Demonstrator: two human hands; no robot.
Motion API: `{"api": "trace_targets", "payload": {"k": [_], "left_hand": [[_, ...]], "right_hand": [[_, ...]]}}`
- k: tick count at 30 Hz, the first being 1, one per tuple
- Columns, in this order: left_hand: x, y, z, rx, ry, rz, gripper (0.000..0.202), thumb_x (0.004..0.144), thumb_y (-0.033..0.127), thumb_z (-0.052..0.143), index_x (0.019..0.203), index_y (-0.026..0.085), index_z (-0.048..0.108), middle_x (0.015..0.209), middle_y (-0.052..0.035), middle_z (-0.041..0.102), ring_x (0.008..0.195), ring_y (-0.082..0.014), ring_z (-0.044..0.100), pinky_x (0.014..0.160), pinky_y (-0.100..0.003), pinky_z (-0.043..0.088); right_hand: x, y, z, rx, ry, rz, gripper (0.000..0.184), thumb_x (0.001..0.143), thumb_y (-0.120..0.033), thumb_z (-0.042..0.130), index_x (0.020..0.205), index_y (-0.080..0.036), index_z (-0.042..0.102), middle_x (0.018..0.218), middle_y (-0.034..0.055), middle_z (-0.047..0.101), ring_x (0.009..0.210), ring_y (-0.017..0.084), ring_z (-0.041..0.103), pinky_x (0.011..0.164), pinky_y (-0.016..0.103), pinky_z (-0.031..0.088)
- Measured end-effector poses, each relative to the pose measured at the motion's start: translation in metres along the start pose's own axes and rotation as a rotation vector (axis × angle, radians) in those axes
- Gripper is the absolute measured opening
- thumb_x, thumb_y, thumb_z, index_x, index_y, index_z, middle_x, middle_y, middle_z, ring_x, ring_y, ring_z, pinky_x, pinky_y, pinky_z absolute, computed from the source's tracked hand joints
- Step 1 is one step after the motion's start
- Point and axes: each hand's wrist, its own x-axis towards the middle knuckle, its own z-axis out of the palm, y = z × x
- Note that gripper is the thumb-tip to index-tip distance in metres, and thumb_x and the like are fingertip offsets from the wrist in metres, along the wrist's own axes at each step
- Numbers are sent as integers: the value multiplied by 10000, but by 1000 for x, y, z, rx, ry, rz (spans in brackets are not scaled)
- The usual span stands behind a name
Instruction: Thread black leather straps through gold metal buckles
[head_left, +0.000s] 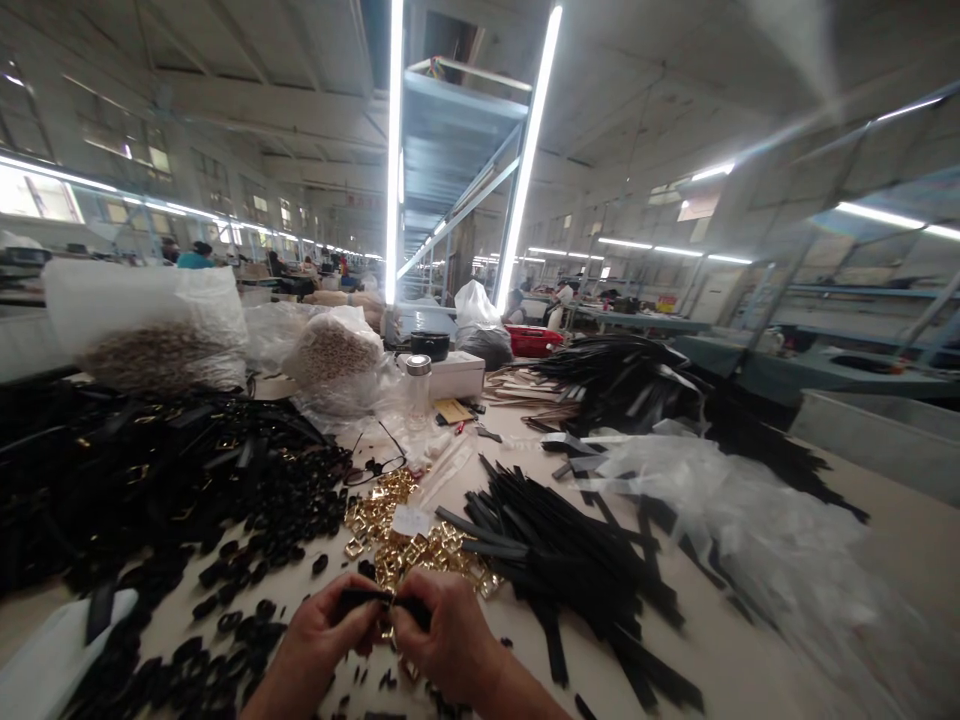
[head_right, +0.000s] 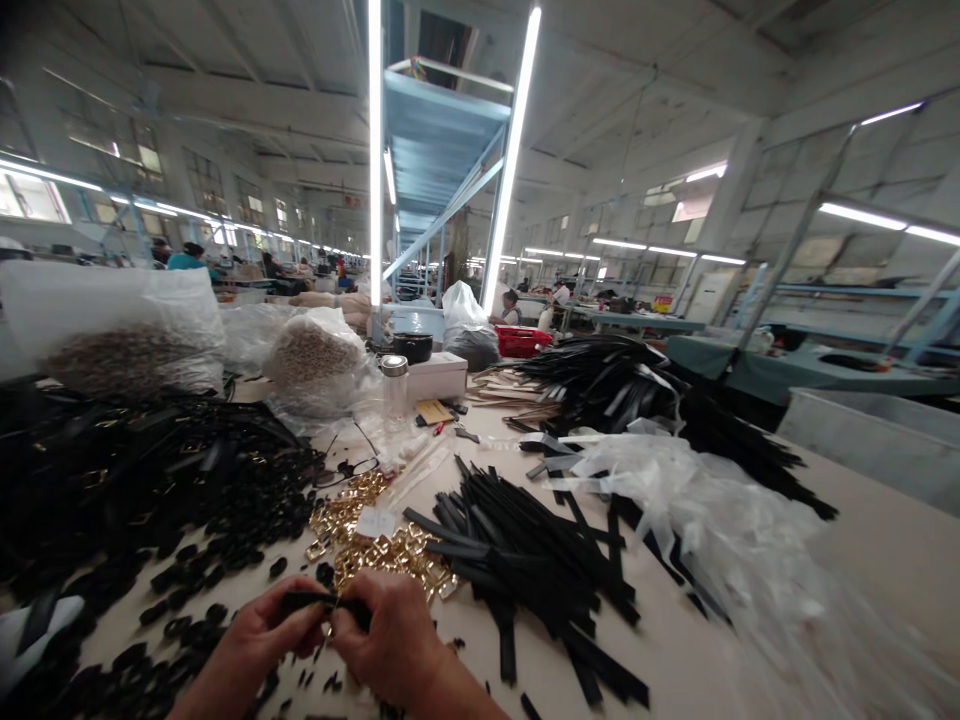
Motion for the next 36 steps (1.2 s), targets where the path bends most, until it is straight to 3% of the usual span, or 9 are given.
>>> {"api": "trace_targets", "payload": {"k": [5, 9, 12, 15, 19, 23, 26, 30, 36], "left_hand": [[0, -4, -1, 45, 45, 3, 360, 647, 489, 748, 777, 176, 627, 551, 18, 600, 501, -131, 528, 493, -218, 438], [-5, -2, -4, 231, 85, 132, 273, 691, 433, 737, 794, 197, 647, 674, -1, 650, 610, -162, 591, 566, -229, 486], [-11, 3, -8, 286, 29, 226, 257, 749, 432, 690, 870, 205, 690, 809, -36, 694, 726, -197, 638, 670, -256, 520], [-12, 7, -10, 194, -45, 192, 344, 843, 490, 556, 930, 195, 710, 934, -74, 701, 767, -209, 649, 692, -286, 535], [-8, 9, -7, 89, -58, 97, 296, 766, 447, 678, 911, 189, 679, 763, -34, 672, 636, -159, 600, 580, -249, 507], [-6, 17, -3, 1, -129, -21, 468, 643, 384, 792, 1048, 200, 646, 950, -54, 679, 667, -148, 600, 570, -247, 493], [-8, 25, -4, 28, -175, -89, 349, 636, 356, 800, 899, 162, 677, 783, -32, 674, 645, -130, 571, 587, -232, 464], [-11, 32, -6, 63, -130, -58, 246, 664, 338, 783, 732, 148, 641, 616, 16, 592, 576, -101, 502, 563, -220, 418], [-13, 35, -6, 79, -126, -20, 261, 692, 336, 756, 849, 152, 656, 713, -4, 645, 623, -115, 550, 586, -229, 445]], "right_hand": [[-1, -8, 3, -73, 30, -43, 134, 740, -201, 551, 629, -192, 475, 616, -36, 568, 546, 91, 485, 518, 204, 278], [0, -8, 4, -119, 77, -25, 156, 737, -222, 558, 628, -195, 450, 600, -39, 546, 535, 94, 460, 512, 220, 253], [3, -5, -1, -101, 89, 25, 149, 753, -223, 560, 639, -197, 467, 598, -43, 537, 538, 93, 455, 512, 217, 254], [5, -2, -7, -62, 82, 50, 149, 769, -234, 569, 651, -197, 486, 605, -43, 540, 552, 95, 467, 520, 207, 279], [4, -1, -9, 38, -1, -22, 130, 790, -230, 567, 672, -196, 523, 625, -42, 556, 563, 92, 483, 527, 193, 307], [2, 0, -7, 113, -87, -127, 66, 786, -185, 566, 721, -194, 572, 661, -38, 582, 592, 92, 508, 555, 188, 331], [4, 3, -8, 104, -149, -151, 58, 789, -172, 576, 739, -189, 601, 654, -38, 589, 589, 93, 511, 560, 190, 334], [7, 6, -14, 104, -239, -123, 83, 815, -177, 574, 750, -179, 624, 632, -39, 592, 563, 90, 501, 544, 187, 331], [11, 5, -24, 79, -249, -156, 90, 802, -151, 582, 719, -169, 611, 632, -39, 564, 563, 84, 466, 542, 189, 314]]}}
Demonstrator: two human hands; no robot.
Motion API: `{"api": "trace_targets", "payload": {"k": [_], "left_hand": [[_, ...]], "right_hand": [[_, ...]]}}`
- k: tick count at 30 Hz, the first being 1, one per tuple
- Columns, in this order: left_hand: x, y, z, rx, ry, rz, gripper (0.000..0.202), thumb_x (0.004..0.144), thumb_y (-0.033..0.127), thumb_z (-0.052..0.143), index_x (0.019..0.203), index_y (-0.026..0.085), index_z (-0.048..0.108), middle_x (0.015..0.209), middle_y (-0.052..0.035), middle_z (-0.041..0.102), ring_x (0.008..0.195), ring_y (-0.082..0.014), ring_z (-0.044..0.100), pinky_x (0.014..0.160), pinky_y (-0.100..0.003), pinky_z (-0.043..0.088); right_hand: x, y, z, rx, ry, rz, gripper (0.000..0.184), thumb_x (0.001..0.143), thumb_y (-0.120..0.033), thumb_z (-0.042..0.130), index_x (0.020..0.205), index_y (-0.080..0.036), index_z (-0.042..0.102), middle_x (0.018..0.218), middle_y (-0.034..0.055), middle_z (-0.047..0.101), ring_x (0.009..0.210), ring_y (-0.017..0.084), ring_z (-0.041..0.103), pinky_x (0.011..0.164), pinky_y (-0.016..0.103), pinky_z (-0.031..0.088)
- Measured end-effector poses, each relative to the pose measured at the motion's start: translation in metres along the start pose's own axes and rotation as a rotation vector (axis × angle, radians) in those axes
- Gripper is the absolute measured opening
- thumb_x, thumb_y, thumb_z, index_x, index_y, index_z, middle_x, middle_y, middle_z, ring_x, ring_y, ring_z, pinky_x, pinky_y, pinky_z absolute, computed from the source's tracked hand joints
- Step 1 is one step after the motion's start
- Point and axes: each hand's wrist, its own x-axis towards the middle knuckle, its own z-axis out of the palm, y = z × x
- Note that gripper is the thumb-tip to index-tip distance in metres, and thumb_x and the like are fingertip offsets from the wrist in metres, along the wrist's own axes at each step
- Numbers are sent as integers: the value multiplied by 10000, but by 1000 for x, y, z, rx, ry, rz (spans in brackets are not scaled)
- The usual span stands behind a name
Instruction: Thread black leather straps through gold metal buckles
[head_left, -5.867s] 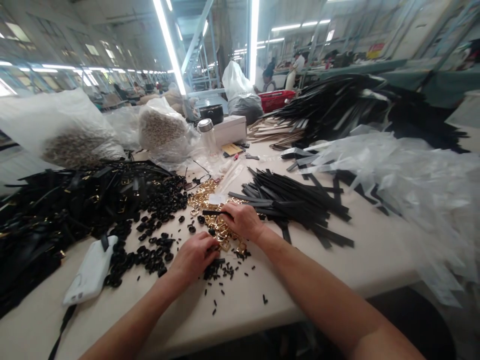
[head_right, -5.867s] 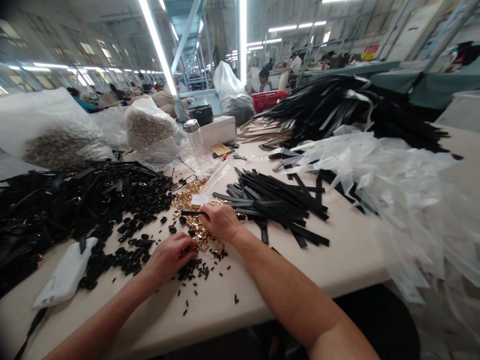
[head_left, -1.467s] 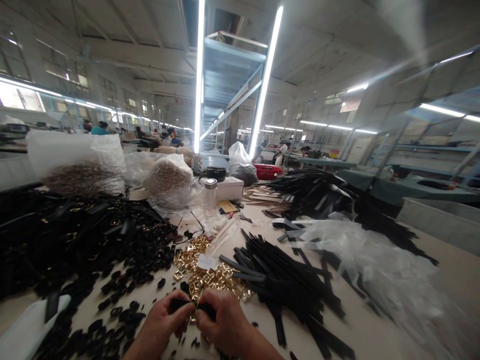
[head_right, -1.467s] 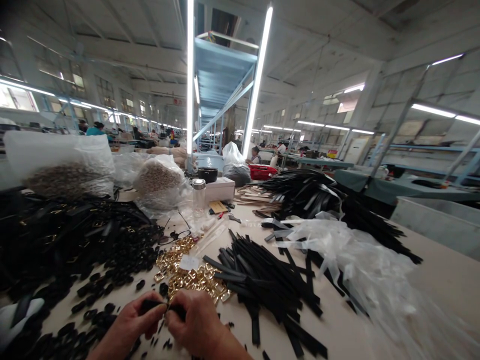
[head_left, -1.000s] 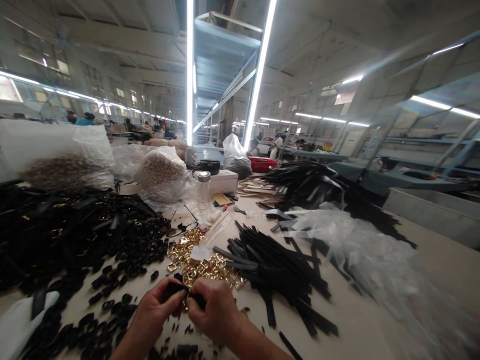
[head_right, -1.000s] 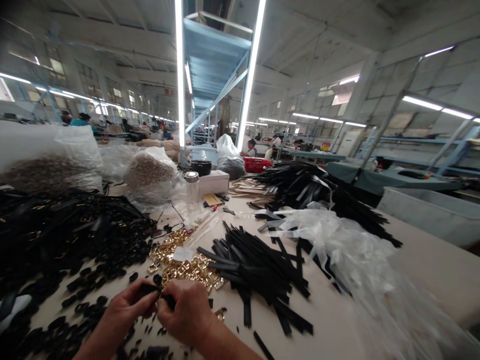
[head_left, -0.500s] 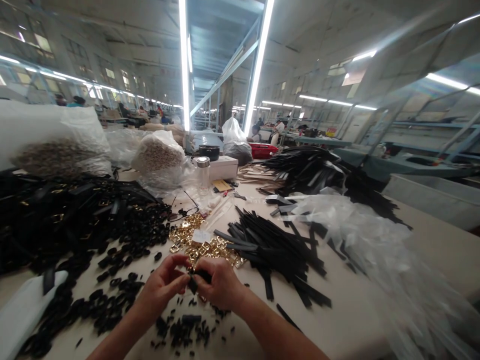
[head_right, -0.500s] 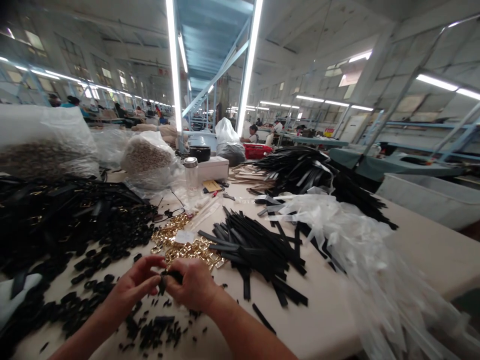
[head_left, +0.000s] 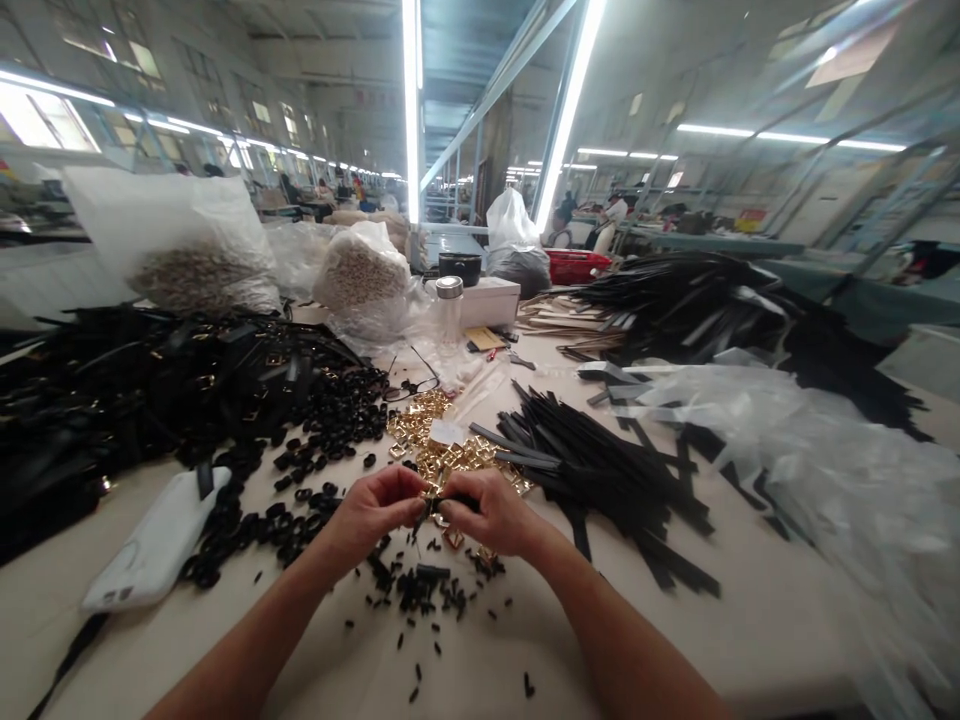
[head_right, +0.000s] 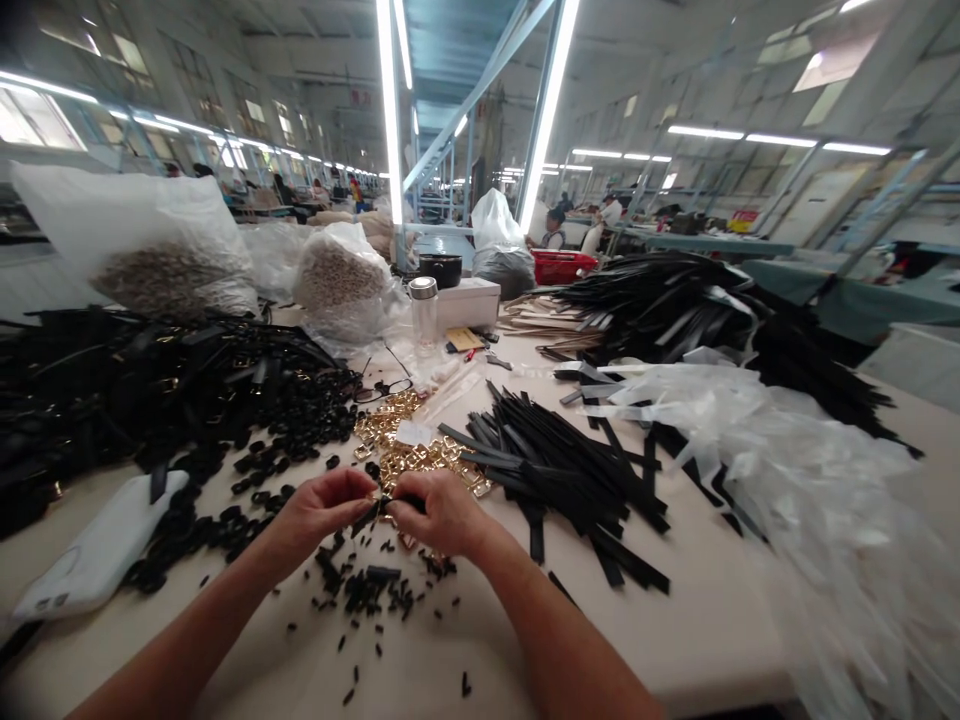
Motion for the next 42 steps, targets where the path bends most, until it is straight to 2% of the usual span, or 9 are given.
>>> {"api": "trace_targets", "payload": {"k": [4, 8, 11, 13, 16, 24, 29, 38, 42], "left_hand": [[-3, -1, -3, 198, -66, 42, 214, 739, 318, 699, 869, 148, 687, 727, -29, 670, 624, -125, 556, 558, -220, 422], [-4, 2, -2, 353, 1, 81, 159, 744, 310, 667, 760, 154, 690, 633, -7, 616, 554, -108, 488, 502, -208, 371], [0, 2, 0, 166, 101, 41, 179, 724, 330, 676, 740, 152, 665, 622, 5, 599, 546, -105, 490, 515, -211, 394], [3, 0, 2, -2, 173, 24, 197, 716, 337, 696, 749, 146, 660, 634, 7, 602, 552, -101, 506, 538, -211, 417], [5, -7, 6, -189, 227, 24, 218, 694, 329, 741, 788, 143, 676, 685, 2, 634, 576, -96, 539, 576, -210, 449], [6, -18, 21, -291, 199, -32, 267, 666, 344, 787, 799, 137, 684, 698, -19, 668, 598, -114, 587, 600, -229, 492], [9, -25, 22, -255, 195, -20, 269, 685, 353, 780, 794, 131, 674, 628, -5, 633, 558, -104, 565, 569, -219, 472], [7, -20, 28, -120, 107, 2, 257, 702, 374, 752, 778, 140, 680, 654, -13, 656, 576, -120, 569, 565, -236, 456], [9, -7, 2, -38, 171, 22, 320, 703, 370, 747, 922, 145, 684, 810, -50, 704, 664, -143, 619, 597, -243, 476]], "right_hand": [[0, -3, -1, -133, 24, -13, 75, 776, -153, 597, 708, -181, 612, 612, -38, 556, 549, 93, 455, 539, 207, 302], [0, -4, 1, -253, 112, -83, 47, 814, -201, 592, 800, -202, 637, 729, 4, 619, 656, 141, 540, 630, 242, 387], [1, -5, 0, -263, 332, -148, 85, 867, -245, 568, 905, -215, 638, 949, 59, 643, 883, 193, 577, 821, 318, 429], [0, -6, 0, -257, 426, -147, 106, 885, -273, 566, 834, -211, 635, 922, 64, 636, 889, 201, 572, 848, 342, 427], [0, -6, 6, -220, 364, -86, 150, 865, -327, 622, 787, -201, 644, 834, 50, 631, 813, 192, 577, 774, 319, 438], [6, -4, 32, 554, 267, 163, 213, 828, -376, 668, 960, -213, 704, 937, 22, 662, 824, 167, 623, 750, 277, 504], [9, -2, 42, 1051, 251, 314, 329, 750, -472, 725, 917, -189, 703, 773, 7, 660, 642, 142, 601, 633, 273, 526], [8, -3, 40, 1175, 293, 413, 295, 719, -448, 755, 813, -192, 642, 715, -3, 641, 556, 136, 592, 558, 282, 524], [9, 7, 34, 971, 403, 366, 273, 725, -424, 759, 790, -179, 656, 771, 22, 667, 671, 148, 609, 646, 277, 517]]}}
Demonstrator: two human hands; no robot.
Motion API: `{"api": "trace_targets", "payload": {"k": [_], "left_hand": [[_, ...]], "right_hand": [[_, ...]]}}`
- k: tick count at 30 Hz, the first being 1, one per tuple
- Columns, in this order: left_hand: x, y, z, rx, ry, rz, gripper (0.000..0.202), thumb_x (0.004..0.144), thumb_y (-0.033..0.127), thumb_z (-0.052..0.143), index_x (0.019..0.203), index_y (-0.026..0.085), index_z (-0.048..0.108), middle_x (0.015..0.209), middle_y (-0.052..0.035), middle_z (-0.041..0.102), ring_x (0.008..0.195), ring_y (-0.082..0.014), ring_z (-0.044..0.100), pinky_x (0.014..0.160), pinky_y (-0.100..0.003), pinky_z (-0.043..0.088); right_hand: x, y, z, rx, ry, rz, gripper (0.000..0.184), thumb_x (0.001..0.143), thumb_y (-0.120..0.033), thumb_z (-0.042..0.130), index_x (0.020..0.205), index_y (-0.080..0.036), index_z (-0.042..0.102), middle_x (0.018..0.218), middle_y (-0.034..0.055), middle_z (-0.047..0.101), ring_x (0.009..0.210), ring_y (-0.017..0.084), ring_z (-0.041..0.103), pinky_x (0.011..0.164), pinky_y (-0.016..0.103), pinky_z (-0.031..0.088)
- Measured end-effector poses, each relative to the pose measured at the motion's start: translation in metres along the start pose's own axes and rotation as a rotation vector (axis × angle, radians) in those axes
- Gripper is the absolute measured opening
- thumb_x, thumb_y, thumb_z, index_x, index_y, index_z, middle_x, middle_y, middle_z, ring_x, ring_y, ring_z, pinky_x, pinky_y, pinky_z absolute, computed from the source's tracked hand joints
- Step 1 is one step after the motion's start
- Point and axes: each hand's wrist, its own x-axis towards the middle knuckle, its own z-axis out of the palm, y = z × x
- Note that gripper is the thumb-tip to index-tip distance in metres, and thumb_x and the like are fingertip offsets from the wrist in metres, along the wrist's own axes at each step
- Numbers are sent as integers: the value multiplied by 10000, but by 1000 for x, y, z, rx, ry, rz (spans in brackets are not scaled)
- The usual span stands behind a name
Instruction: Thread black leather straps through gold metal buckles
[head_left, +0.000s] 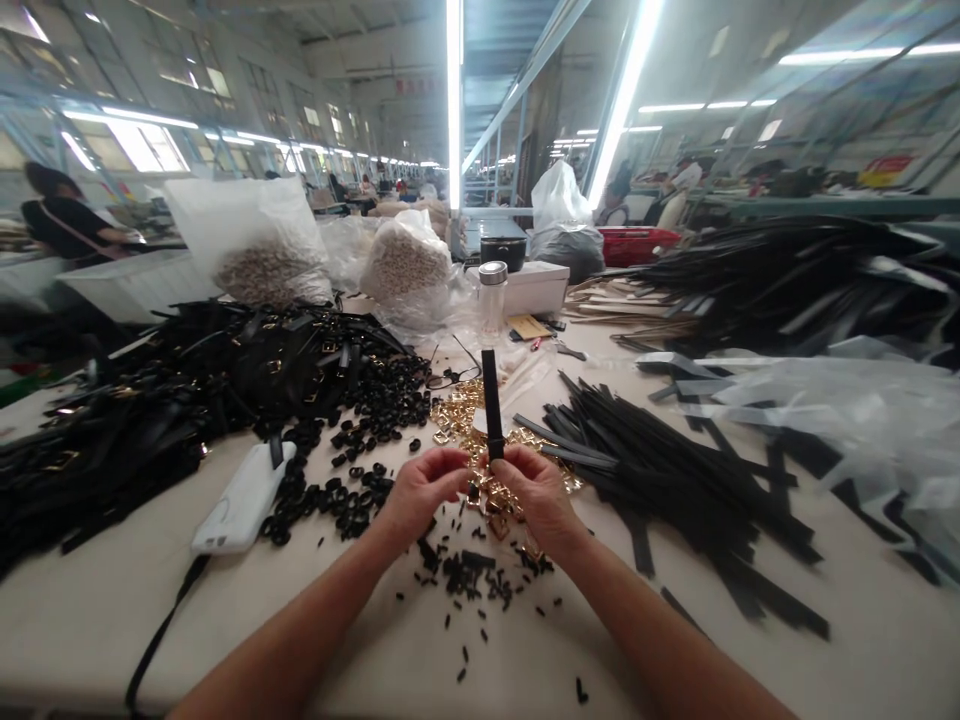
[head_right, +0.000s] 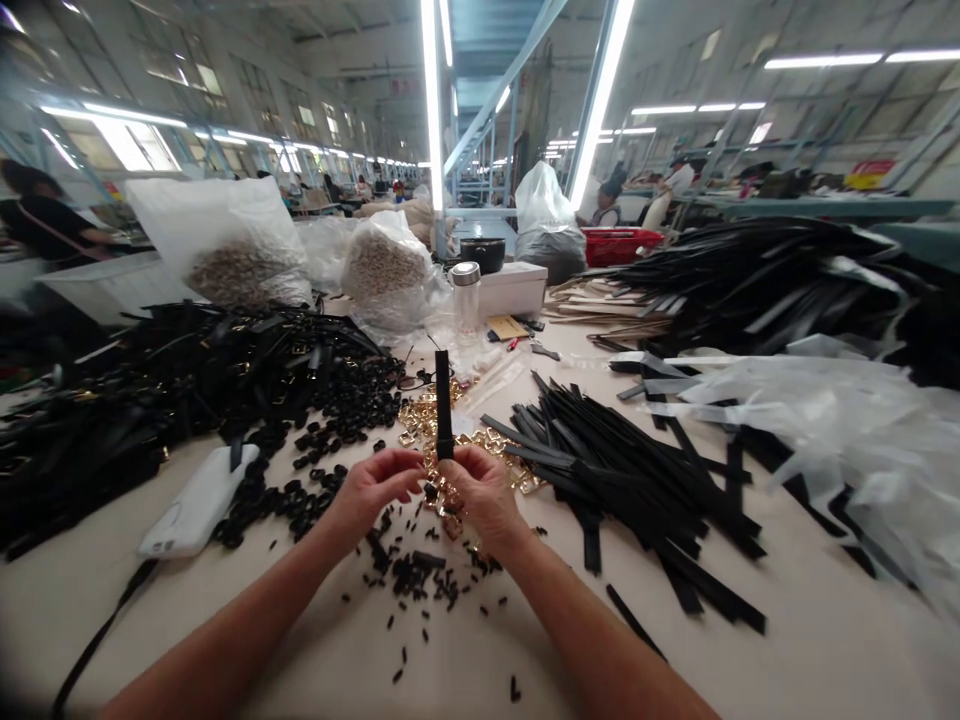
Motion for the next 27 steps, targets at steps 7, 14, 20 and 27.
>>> {"api": "trace_targets", "payload": {"k": [7, 14, 20, 27], "left_hand": [[24, 25, -82, 450, 280, 101, 314, 697, 448, 702, 828, 164, 684, 755, -34, 699, 691, -176, 630, 616, -255, 457], [51, 16, -78, 1116, 67, 53, 191, 749, 343, 602, 777, 220, 745, 783, -46, 745, 707, -218, 643, 640, -281, 413], [61, 13, -70, 1169, 9, 120, 123, 702, 238, 604, 667, 224, 721, 705, -37, 713, 669, -205, 607, 658, -285, 397], [31, 5, -43, 616, -12, 77, 160, 728, 279, 597, 830, 185, 677, 727, -19, 679, 657, -170, 615, 652, -281, 478]], "right_hand": [[4, 2, -8, -75, -55, 5, 323, 749, -480, 706, 765, -182, 582, 735, 24, 681, 657, 151, 634, 660, 306, 540], [1, -1, -1, -114, -95, 82, 306, 749, -453, 679, 742, -182, 535, 653, -18, 632, 485, 82, 525, 454, 201, 434], [3, 6, -3, -184, -84, 45, 270, 781, -420, 642, 750, -176, 531, 628, -31, 605, 424, 63, 486, 396, 176, 390], [0, 10, -3, -290, -98, 17, 215, 827, -380, 595, 785, -180, 530, 580, -47, 589, 379, 70, 506, 331, 152, 368]]}}
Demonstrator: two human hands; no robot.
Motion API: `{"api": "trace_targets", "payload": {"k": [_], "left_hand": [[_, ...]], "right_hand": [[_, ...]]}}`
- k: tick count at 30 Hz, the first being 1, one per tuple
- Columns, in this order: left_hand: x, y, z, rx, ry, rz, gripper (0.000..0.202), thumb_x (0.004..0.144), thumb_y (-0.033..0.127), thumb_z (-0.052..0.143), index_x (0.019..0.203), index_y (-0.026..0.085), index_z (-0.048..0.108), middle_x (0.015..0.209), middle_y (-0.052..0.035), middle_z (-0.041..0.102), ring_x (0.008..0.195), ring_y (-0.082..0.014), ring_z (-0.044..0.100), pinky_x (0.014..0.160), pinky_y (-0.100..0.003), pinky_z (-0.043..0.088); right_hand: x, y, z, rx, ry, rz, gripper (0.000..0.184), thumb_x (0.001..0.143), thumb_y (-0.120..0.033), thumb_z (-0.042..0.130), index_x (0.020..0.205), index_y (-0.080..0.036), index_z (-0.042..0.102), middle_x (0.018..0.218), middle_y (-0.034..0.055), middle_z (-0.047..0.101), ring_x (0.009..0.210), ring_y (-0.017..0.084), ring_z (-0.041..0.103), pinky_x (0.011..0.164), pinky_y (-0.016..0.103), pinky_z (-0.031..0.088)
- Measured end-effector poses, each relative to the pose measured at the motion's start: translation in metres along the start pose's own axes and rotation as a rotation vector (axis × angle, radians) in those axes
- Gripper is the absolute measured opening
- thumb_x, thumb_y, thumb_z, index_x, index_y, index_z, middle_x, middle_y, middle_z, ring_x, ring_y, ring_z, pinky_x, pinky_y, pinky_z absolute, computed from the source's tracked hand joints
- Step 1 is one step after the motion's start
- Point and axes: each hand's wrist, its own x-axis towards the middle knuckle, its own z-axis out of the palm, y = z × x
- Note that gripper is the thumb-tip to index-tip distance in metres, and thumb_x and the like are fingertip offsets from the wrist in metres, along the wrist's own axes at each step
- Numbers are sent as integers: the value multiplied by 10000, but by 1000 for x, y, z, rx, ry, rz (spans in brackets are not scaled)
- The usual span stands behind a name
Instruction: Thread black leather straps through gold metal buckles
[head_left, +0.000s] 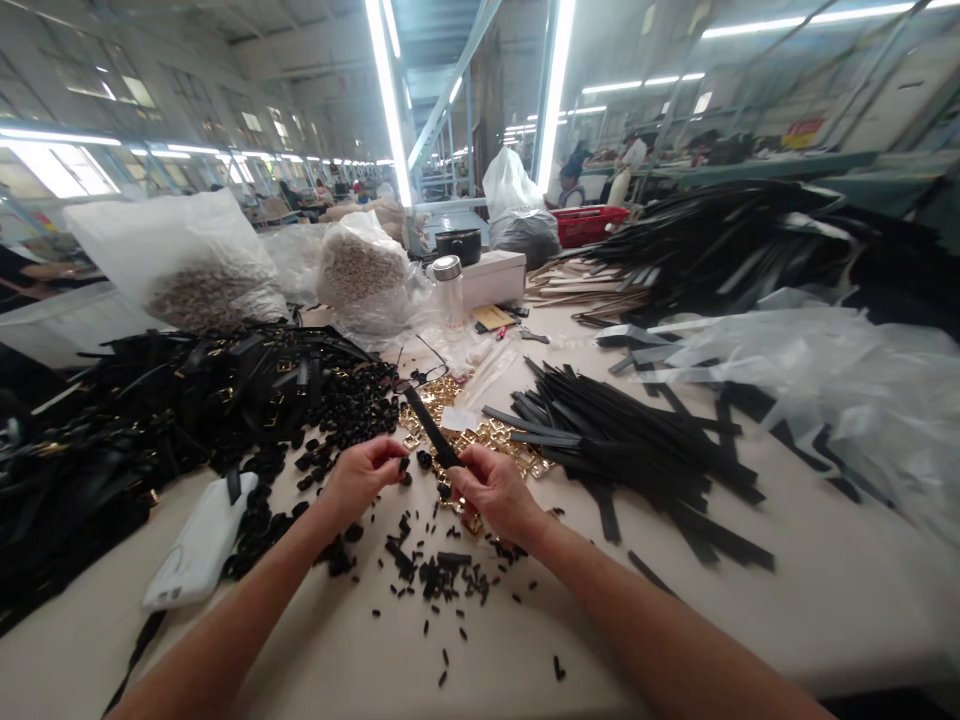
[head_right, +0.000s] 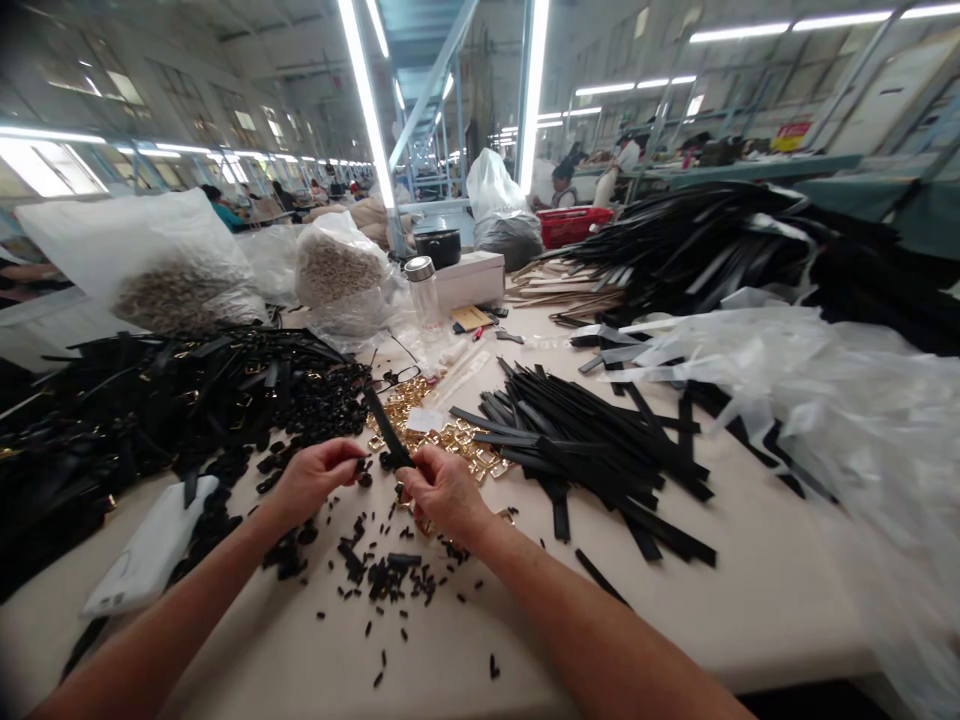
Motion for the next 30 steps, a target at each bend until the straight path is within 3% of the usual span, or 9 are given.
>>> {"api": "trace_targets", "payload": {"k": [3, 9, 16, 21, 30], "left_hand": [[-17, 7, 19, -387, 5, -72, 194, 730, 320, 654, 846, 165, 645, 691, 1, 644, 603, -140, 609, 602, -258, 495], [-29, 17, 39, -641, 25, -79, 191, 734, 300, 710, 852, 163, 648, 729, 10, 654, 588, -97, 593, 598, -218, 501], [-27, 14, 41, -683, 73, -97, 206, 699, 292, 770, 803, 159, 652, 701, 19, 655, 598, -86, 584, 589, -187, 491], [-27, 9, 36, -622, 35, -111, 196, 701, 300, 774, 781, 150, 677, 696, 8, 668, 611, -90, 589, 588, -179, 489], [-30, 11, 29, -527, -41, -94, 242, 691, 332, 778, 849, 162, 710, 798, -25, 715, 693, -128, 631, 674, -231, 524]], "right_hand": [[-3, -3, 3, -18, -17, 6, 197, 843, -368, 578, 806, -180, 536, 586, -42, 601, 380, 75, 516, 318, 147, 366], [-5, -7, 5, -104, -35, 16, 115, 852, -283, 580, 814, -177, 560, 610, -29, 628, 421, 85, 558, 361, 152, 410], [-6, -8, 4, -161, -95, -9, 82, 837, -213, 592, 773, -178, 554, 599, -39, 621, 435, 73, 551, 390, 143, 408], [-6, -10, 1, -237, -158, 3, 90, 838, -196, 573, 753, -179, 549, 588, -45, 615, 439, 71, 548, 405, 143, 405], [-4, -15, -7, -547, -153, -25, 75, 825, -217, 582, 758, -186, 573, 576, -55, 607, 490, 73, 527, 454, 159, 305]]}}
